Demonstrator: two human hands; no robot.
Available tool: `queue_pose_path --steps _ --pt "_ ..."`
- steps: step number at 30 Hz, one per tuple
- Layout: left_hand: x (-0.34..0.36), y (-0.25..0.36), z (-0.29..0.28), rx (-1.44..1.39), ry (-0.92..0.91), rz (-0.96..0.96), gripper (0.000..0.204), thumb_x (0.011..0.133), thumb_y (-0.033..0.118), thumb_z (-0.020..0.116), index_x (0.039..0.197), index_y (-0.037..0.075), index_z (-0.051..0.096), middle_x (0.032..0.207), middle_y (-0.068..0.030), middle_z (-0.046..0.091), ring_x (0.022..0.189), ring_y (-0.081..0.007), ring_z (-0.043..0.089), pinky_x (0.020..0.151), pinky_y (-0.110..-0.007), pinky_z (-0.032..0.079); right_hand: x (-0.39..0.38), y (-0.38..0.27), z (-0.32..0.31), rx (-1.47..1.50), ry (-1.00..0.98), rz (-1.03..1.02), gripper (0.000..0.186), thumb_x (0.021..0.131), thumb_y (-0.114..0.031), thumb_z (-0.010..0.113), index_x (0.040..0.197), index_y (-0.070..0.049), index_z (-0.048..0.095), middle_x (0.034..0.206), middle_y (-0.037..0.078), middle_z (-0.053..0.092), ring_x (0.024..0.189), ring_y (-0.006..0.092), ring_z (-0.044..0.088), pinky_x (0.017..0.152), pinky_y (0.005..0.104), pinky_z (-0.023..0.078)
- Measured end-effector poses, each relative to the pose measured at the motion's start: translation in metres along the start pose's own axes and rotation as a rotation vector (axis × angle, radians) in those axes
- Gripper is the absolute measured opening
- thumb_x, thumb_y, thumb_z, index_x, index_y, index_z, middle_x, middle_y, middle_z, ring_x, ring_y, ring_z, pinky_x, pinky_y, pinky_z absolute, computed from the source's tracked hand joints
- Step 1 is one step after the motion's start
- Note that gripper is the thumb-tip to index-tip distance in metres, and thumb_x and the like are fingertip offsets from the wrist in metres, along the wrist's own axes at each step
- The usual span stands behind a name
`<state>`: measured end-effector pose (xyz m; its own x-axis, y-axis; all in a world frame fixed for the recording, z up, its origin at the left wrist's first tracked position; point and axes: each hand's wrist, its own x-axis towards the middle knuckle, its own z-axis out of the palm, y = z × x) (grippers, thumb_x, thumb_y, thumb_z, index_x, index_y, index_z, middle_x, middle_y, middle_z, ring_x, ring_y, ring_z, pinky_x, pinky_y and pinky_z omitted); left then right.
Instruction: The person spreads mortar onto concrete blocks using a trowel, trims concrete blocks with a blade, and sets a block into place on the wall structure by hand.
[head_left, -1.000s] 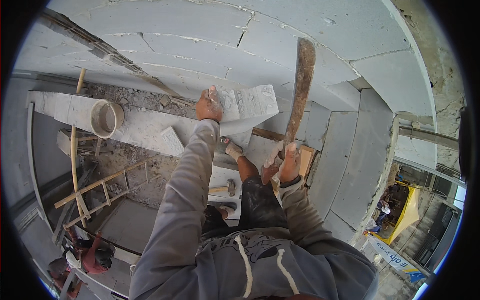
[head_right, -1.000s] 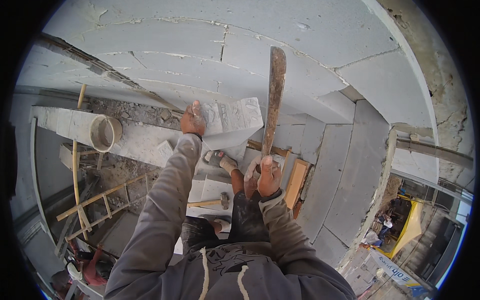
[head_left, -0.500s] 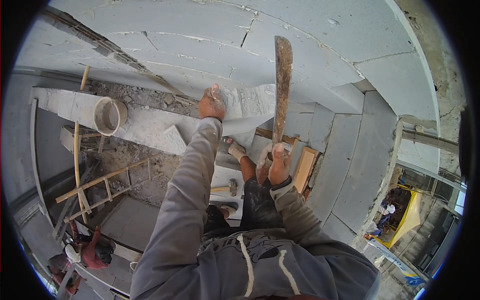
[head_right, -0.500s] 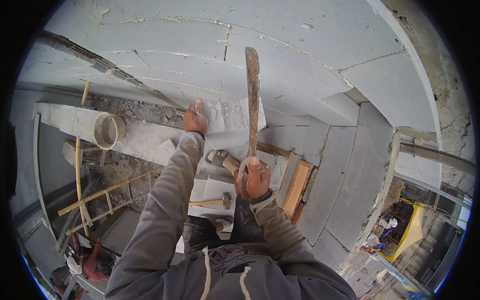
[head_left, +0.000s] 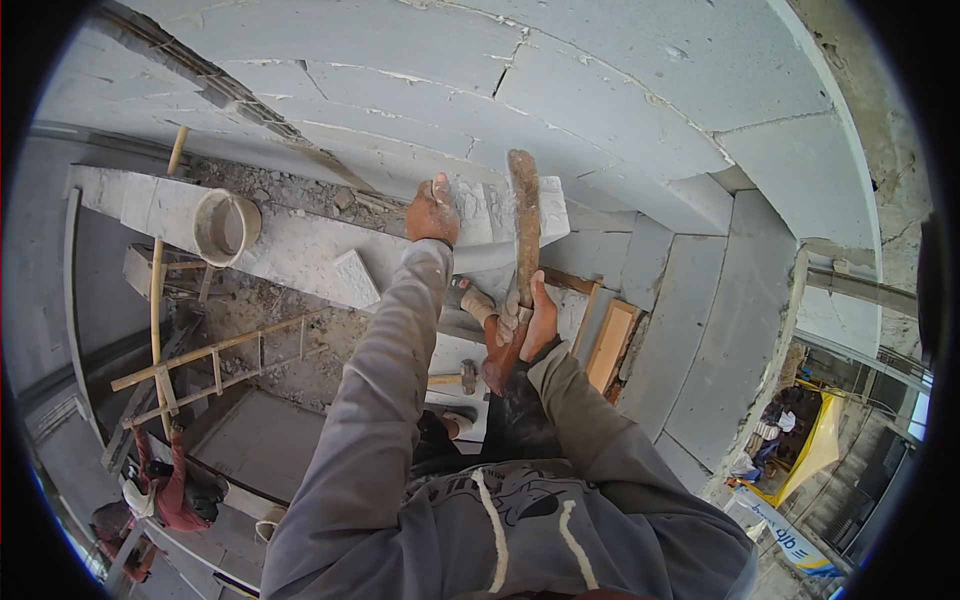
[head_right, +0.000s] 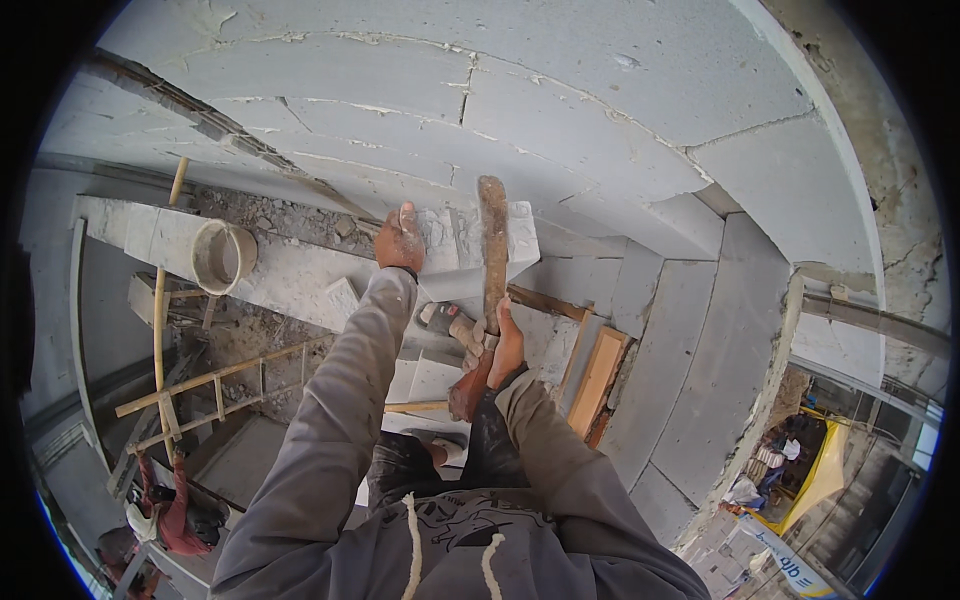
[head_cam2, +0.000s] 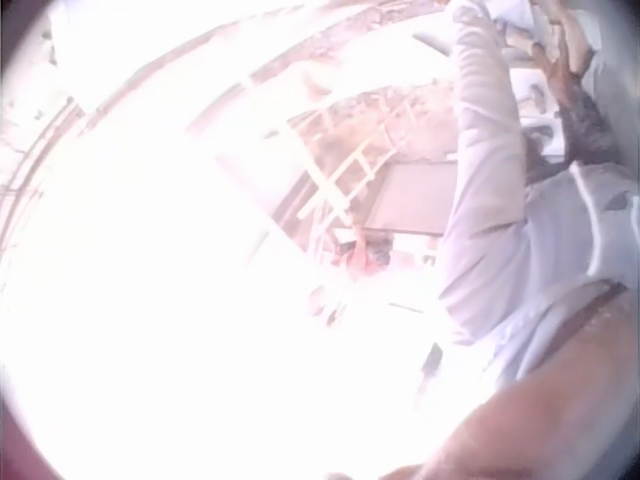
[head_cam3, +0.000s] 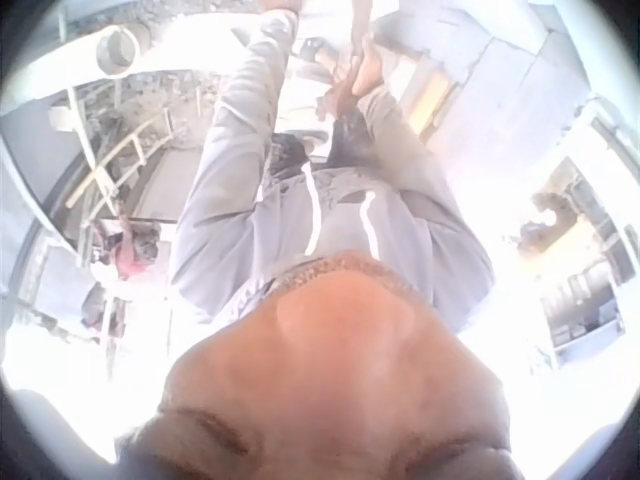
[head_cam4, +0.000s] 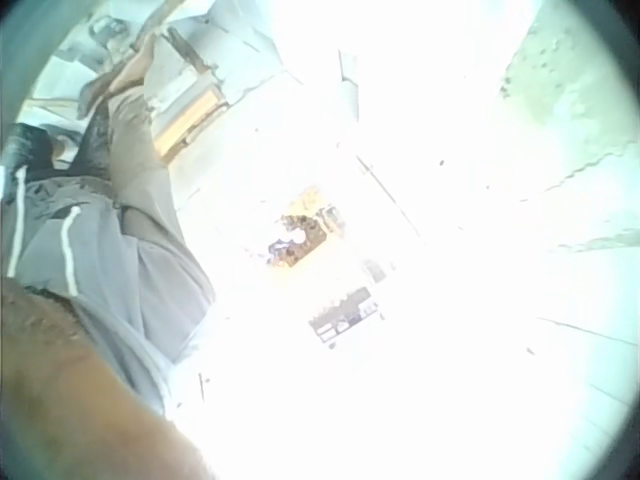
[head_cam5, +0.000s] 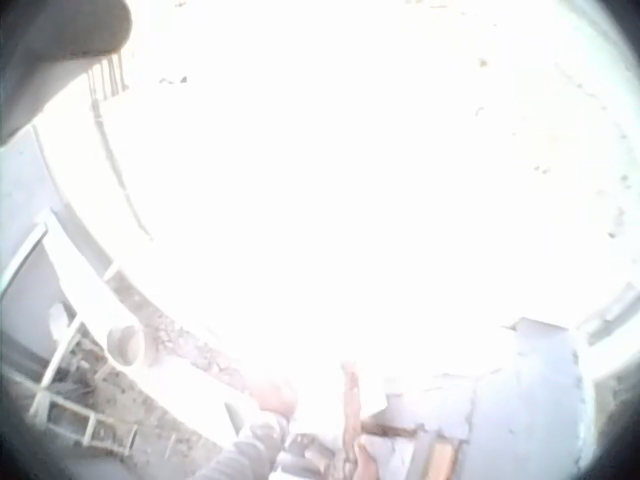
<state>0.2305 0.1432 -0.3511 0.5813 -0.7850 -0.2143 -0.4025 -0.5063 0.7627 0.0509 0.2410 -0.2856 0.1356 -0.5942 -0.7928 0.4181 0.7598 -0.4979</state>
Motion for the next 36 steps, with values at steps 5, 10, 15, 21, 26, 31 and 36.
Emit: queue_pose_path --steps 5,10,15,21,26,31,36 --pt "-0.003 0.008 -0.012 0.013 -0.038 -0.034 0.055 0.093 0.048 0.032 0.093 -0.001 0.057 0.089 -0.0276 0.059 0.087 -0.0469 0.054 0.075 -0.047 0.043 -0.023 -0.009 0.001 0.107 -0.214 0.027 0.063 0.083 -0.070 0.035 0.063 -0.011 0.045 0.046 0.004 0.040 0.035 0.0207 0.040 0.038 0.0331 0.037" --pt "0.002 -0.003 0.001 0.021 0.031 0.018 0.050 0.092 0.049 0.036 0.094 0.003 0.057 0.081 -0.0257 0.061 0.081 -0.0456 0.057 0.071 -0.049 0.044 -0.006 0.008 0.012 0.238 -0.046 -0.173 0.061 0.085 -0.067 0.034 0.065 -0.010 0.046 0.051 0.005 0.043 0.037 0.0192 0.042 0.039 0.0327 0.038" --pt "0.008 0.002 -0.007 -0.015 0.012 0.004 0.050 0.092 0.047 0.035 0.093 0.002 0.056 0.082 -0.0260 0.061 0.081 -0.0457 0.057 0.071 -0.049 0.044 0.000 0.013 0.000 0.168 -0.235 0.063 0.062 0.085 -0.066 0.036 0.060 -0.010 0.044 0.052 0.006 0.046 0.035 0.0174 0.037 0.037 0.0314 0.036" --pt "0.014 -0.002 0.000 0.031 0.032 0.039 0.048 0.093 0.046 0.035 0.090 0.002 0.055 0.081 -0.0259 0.061 0.081 -0.0463 0.056 0.070 -0.049 0.044 -0.012 -0.006 0.013 0.389 -0.114 -0.279 0.064 0.083 -0.068 0.036 0.058 -0.010 0.043 0.045 0.005 0.040 0.035 0.0197 0.037 0.038 0.0340 0.035" --pt "0.007 -0.019 -0.006 -0.059 0.022 0.024 0.047 0.092 0.046 0.036 0.091 0.002 0.053 0.078 -0.0257 0.061 0.079 -0.0458 0.057 0.069 -0.049 0.044 0.002 0.006 0.016 0.001 -0.101 0.081 0.059 0.084 -0.066 0.040 0.063 -0.011 0.047 0.047 0.002 0.040 0.037 0.0173 0.041 0.038 0.0315 0.037" --pt "0.012 -0.016 -0.010 0.039 0.067 0.031 0.048 0.091 0.049 0.037 0.091 0.002 0.049 0.073 -0.0248 0.060 0.077 -0.0454 0.057 0.067 -0.049 0.044 -0.015 -0.005 0.015 0.260 -0.225 -0.051 0.061 0.083 -0.068 0.038 0.061 -0.012 0.044 0.047 0.003 0.041 0.038 0.0175 0.043 0.037 0.0315 0.037" --pt "0.010 0.004 -0.007 -0.071 0.019 -0.022 0.049 0.090 0.050 0.038 0.088 0.003 0.050 0.075 -0.0252 0.059 0.076 -0.0455 0.057 0.067 -0.047 0.044 -0.003 -0.016 0.021 -0.095 -0.058 0.151 0.064 0.083 -0.066 0.042 0.062 -0.007 0.052 0.046 0.001 0.042 0.039 0.0141 0.045 0.036 0.0288 0.036"
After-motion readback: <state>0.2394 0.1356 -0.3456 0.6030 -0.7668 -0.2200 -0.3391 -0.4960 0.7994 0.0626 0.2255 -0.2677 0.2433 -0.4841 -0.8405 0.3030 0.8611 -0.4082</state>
